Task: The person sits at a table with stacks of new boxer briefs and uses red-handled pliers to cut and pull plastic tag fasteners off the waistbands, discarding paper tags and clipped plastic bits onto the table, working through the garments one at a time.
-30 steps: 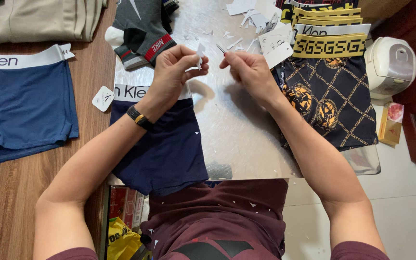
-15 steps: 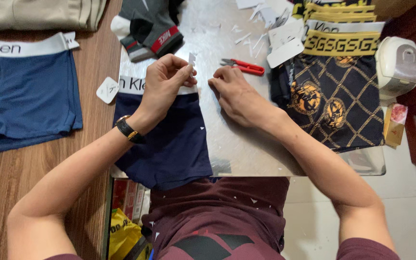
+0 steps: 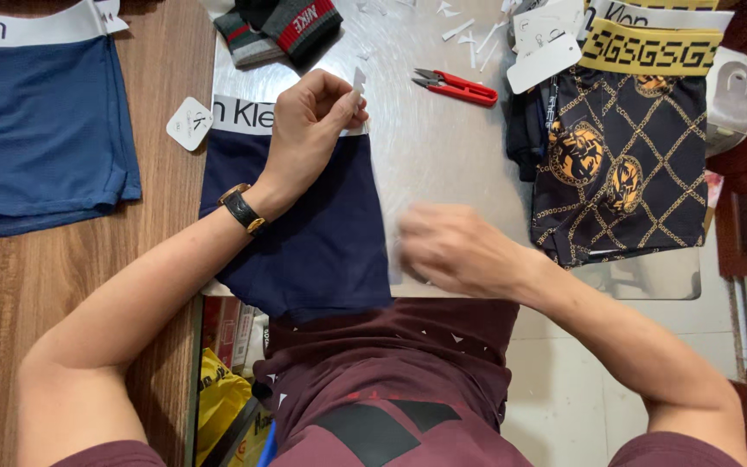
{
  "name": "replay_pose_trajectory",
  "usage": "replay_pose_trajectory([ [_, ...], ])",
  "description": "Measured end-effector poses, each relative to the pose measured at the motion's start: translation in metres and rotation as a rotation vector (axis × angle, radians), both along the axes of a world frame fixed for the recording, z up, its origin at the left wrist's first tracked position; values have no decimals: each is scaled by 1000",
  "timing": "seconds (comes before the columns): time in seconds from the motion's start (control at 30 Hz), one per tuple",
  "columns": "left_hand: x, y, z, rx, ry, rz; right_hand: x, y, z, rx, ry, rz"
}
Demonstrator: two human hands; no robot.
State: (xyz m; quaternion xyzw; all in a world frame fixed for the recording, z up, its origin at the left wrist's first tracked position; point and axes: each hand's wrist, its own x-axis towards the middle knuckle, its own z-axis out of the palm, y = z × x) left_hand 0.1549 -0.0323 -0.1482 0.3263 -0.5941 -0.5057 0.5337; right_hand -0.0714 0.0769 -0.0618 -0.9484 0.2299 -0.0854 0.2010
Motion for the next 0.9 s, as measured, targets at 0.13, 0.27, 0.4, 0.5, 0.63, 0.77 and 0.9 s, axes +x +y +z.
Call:
replay_pose_trajectory([
  [0.13, 2, 0, 3, 9, -6, 20, -37, 7, 4, 197, 41, -181],
  [0.27, 5, 4, 7, -2, 17, 29, -45, 9, 11, -15, -252, -170],
  [0.4, 5, 3, 7, 8, 161, 69, -44, 2, 19, 522, 97, -280],
  [0.5, 7, -1, 3, 44, 226, 116, -41, -37, 16, 415, -281, -353],
  [0.63, 5, 0, 3, 60, 228, 123, -3, -136, -17, 635, -620, -356],
  [0.77, 3, 5, 12, 35, 218, 102, 24, -183, -40, 284, -717, -534],
  [0.9, 2, 7, 14, 46, 195, 87, 22, -168, -35, 595, -694, -619],
])
